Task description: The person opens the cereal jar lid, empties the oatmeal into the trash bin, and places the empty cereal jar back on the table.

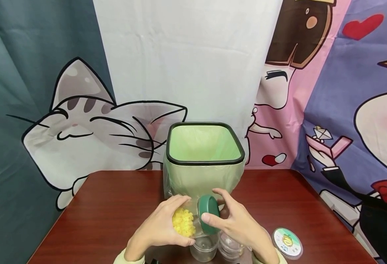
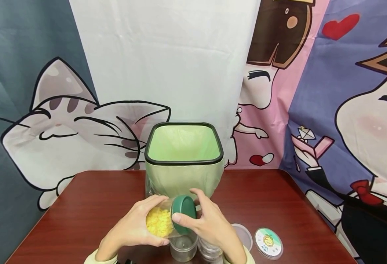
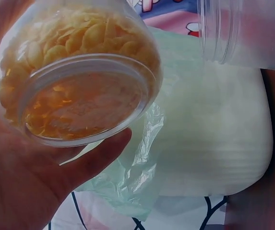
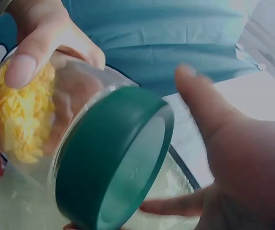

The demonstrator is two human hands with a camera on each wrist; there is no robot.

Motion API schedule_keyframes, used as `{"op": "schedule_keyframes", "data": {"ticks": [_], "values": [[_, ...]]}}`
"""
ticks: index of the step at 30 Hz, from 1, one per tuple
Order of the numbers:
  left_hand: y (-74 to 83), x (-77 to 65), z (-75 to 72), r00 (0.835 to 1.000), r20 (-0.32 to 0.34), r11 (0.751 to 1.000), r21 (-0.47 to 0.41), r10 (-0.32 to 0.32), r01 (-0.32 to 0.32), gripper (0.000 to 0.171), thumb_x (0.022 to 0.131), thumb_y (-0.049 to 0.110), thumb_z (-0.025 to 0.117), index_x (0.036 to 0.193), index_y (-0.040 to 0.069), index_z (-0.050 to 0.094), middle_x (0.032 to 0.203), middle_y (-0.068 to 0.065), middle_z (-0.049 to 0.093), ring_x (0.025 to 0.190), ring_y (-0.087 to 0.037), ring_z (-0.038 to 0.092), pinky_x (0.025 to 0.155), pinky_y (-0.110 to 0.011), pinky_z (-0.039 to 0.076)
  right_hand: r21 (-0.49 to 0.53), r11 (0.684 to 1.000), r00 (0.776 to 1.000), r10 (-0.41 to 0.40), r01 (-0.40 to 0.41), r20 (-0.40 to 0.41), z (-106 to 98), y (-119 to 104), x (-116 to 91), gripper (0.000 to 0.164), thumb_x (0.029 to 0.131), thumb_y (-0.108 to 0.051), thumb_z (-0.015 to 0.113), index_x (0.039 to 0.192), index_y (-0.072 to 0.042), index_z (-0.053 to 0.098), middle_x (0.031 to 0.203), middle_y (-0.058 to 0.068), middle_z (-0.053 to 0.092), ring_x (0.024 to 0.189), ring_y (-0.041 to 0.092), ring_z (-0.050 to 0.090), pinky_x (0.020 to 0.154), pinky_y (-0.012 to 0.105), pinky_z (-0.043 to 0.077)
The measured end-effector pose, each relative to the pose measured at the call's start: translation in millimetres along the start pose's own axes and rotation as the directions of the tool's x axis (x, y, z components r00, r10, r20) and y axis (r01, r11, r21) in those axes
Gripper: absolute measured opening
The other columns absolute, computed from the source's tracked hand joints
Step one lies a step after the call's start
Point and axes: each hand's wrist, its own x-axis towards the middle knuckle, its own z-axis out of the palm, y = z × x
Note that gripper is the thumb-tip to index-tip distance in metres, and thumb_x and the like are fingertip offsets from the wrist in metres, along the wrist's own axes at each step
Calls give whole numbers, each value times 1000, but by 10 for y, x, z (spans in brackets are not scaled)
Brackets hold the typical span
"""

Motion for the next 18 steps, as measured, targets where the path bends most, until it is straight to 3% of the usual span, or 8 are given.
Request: {"op": "schedule_keyframes", "data": {"ticks": [5,13,18], "values": [[13,4,1,1000,17,1000,4,6,-6,86,54,55,80,123,10,52,113,2,58,100,-13,55,85,-30,47,30,999,999,29,-28,-21,29,-43,-33,58,78,-45,68,124,-17,46,91,0,63,75,14,62,65,24,51],[15,-15,-2,1000,14,1000,5,-2,2,86,53,54,80,121,11,53,111,4,58,97,-11,56,83,-29,47,11,995,995,-100,100,-5,15,-49,-73,65,72,-37,75,127,-21,45,108,0,54,90,13,57,70,25,52],[-2,-21,0,999,37,1000,-11,-21,21,86,52,52,81,122,11,52,111,4,57,96,-12,56,84,-28,47,5,983,983,-185,185,20,0,-41,-80,67,71,-35,77,128,-27,44,111,-2,50,86,16,56,70,26,52]]}}
